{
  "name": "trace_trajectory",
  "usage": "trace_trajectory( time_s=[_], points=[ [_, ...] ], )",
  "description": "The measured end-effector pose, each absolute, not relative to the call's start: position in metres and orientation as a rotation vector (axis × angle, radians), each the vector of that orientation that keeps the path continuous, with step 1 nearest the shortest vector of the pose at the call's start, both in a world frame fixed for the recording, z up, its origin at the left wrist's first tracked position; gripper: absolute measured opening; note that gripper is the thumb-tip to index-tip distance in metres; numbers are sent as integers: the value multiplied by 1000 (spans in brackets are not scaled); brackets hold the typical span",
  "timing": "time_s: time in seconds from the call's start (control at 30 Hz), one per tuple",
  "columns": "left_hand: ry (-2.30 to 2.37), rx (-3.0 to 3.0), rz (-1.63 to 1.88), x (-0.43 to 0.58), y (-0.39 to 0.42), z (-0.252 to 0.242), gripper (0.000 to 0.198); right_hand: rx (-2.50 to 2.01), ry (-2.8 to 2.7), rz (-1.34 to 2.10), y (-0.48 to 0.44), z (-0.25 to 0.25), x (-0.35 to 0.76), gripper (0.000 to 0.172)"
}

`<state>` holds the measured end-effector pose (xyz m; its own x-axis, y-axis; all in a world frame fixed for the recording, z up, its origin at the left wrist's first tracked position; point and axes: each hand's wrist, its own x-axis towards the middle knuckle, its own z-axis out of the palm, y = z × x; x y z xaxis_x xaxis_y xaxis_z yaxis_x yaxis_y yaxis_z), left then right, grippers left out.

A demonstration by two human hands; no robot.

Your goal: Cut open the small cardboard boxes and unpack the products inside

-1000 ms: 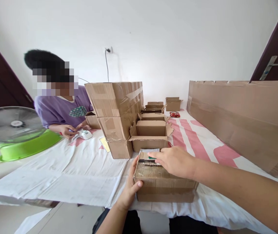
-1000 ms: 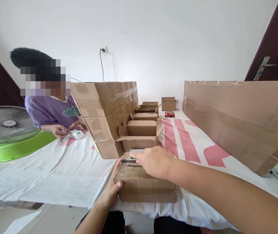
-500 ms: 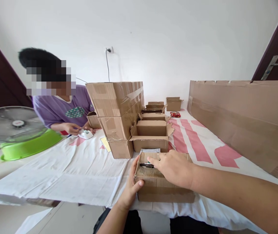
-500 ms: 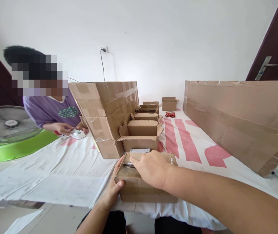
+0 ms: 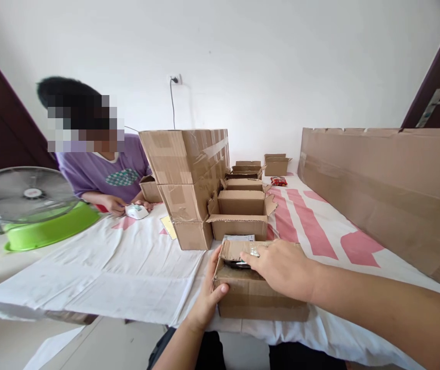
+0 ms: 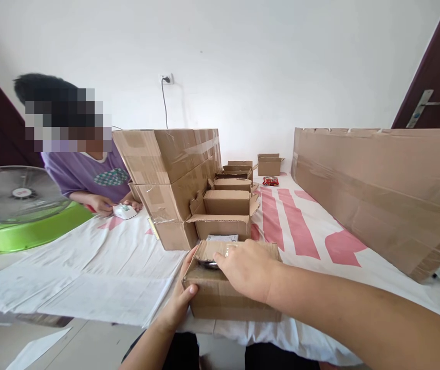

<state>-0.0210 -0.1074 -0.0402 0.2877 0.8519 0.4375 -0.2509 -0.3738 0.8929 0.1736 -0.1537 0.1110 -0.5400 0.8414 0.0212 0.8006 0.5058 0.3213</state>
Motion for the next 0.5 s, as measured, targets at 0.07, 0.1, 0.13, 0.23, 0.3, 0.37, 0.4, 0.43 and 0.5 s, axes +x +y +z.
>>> trace_trajectory(
  time_s=[0.07, 0.1, 0.13, 0.23, 0.3, 0.37, 0.4, 0.43, 0.5],
  points=[
    [575, 1494, 1323, -21, -107, -41, 89, 1429, 2585, 403, -154, 113, 179, 40],
    [575, 1487, 1325, -20, -107, -41, 89, 1427, 2605, 377, -154, 113, 183, 37],
    [575, 1480, 1325, -20, -107, -41, 90, 1432, 2646, 354, -154, 114, 188, 34],
    [572, 1469, 1320, -19, -108, -40, 91, 1492, 2816, 312, -155, 114, 203, 33],
    [576, 1475, 1320, -19, -109, -40, 91, 1584, 2879, 290, -156, 112, 213, 34],
    [590, 1499, 1317, -20, -109, -41, 90, 1693, 2907, 261, -159, 110, 222, 36],
    [598, 1516, 1322, -20, -109, -43, 89, 1738, 2921, 240, -161, 109, 226, 36],
    [604, 1535, 1332, -20, -108, -45, 87, 1785, 2931, 218, -162, 109, 232, 35],
    [620, 1597, 1374, -21, -106, -50, 82, 1901, 2923, 166, -166, 108, 244, 36]
  ],
)
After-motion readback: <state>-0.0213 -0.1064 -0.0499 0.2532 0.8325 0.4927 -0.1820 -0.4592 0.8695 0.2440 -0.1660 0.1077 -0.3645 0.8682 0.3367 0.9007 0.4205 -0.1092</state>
